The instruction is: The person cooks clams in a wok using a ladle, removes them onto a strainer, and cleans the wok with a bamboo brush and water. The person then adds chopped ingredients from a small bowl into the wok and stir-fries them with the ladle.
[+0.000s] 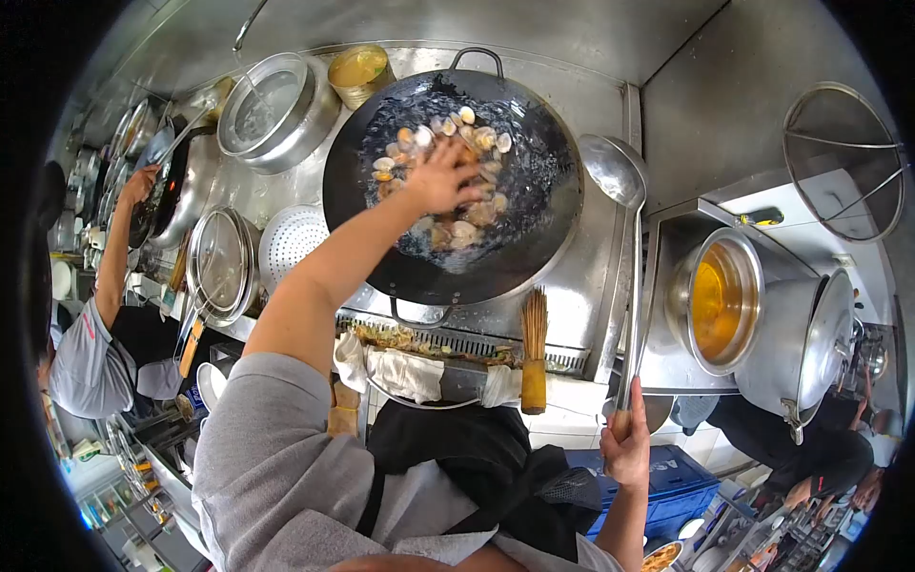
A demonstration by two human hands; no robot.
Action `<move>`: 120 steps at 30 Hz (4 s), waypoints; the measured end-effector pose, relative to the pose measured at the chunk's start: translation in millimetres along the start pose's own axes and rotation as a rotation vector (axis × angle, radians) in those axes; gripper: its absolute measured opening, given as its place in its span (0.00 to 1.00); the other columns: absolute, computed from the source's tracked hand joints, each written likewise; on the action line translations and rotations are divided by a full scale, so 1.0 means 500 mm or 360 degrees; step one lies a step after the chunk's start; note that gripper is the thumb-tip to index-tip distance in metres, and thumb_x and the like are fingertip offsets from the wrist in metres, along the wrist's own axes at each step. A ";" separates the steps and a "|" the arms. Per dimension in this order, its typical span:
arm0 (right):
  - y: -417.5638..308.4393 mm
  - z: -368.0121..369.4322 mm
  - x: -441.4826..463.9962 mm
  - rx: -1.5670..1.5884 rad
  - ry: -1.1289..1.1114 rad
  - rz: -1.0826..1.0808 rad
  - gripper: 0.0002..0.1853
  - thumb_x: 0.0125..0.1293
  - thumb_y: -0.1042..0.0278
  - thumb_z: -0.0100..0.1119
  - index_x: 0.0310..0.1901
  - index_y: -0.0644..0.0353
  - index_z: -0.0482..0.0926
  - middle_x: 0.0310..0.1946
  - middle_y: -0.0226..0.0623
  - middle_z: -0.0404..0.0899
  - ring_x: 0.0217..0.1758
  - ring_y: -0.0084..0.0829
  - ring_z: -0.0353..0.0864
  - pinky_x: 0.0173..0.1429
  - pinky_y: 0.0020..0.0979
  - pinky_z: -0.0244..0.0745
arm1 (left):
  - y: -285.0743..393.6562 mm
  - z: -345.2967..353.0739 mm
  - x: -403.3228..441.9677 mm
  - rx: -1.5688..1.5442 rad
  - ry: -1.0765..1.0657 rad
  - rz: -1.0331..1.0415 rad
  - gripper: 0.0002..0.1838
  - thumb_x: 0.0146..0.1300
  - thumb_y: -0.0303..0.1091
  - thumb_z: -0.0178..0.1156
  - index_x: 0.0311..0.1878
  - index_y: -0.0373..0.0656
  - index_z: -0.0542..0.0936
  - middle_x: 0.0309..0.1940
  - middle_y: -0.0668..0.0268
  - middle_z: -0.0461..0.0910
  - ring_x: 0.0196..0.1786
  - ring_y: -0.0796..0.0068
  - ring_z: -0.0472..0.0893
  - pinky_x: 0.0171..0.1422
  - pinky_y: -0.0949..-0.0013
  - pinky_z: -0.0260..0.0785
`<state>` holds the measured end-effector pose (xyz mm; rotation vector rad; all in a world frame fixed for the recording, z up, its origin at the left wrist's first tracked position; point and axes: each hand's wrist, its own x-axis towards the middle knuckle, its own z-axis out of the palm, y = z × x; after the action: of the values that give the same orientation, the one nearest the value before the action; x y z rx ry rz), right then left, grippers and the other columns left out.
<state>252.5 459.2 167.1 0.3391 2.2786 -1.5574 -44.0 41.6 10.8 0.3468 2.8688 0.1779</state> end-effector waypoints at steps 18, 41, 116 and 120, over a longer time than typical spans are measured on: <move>-0.159 0.128 0.194 -0.0294 -0.0263 -0.0193 0.48 0.58 0.87 0.52 0.80 0.49 0.47 0.30 0.26 0.70 0.31 0.19 0.69 0.40 0.21 0.71 | -0.271 -0.131 -0.311 -0.0834 0.0940 -0.0300 0.23 0.68 0.48 0.60 0.64 0.60 0.78 0.78 0.55 0.54 0.79 0.42 0.52 0.77 0.37 0.48; -0.744 0.507 0.659 -0.2259 -0.0197 -0.0798 0.35 0.54 0.78 0.55 0.68 0.54 0.70 0.57 0.52 0.78 0.62 0.52 0.75 0.66 0.45 0.71 | -0.402 0.000 -0.382 -0.2124 0.1301 -0.0393 0.16 0.73 0.38 0.55 0.58 0.44 0.81 0.69 0.57 0.68 0.72 0.61 0.66 0.72 0.59 0.61; -0.390 0.249 0.053 0.0996 -0.1145 0.0133 0.52 0.61 0.72 0.66 0.79 0.50 0.41 0.33 0.36 0.72 0.16 0.20 0.67 0.17 0.23 0.64 | -0.140 -0.005 -0.050 -0.0684 0.0209 -0.0258 0.36 0.64 0.54 0.57 0.71 0.45 0.67 0.67 0.49 0.72 0.66 0.38 0.71 0.72 0.47 0.62; -0.302 0.154 0.047 0.1100 -0.1135 0.0124 0.52 0.60 0.77 0.63 0.80 0.49 0.40 0.33 0.37 0.71 0.16 0.21 0.68 0.18 0.24 0.66 | 0.051 -0.035 -0.038 -0.0456 0.0175 -0.0281 0.38 0.67 0.65 0.48 0.75 0.58 0.62 0.79 0.52 0.49 0.79 0.44 0.51 0.77 0.37 0.47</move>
<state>184.3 332.3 259.2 0.0166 1.1553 -1.9740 -24.8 59.9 36.0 0.0296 2.9043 0.5829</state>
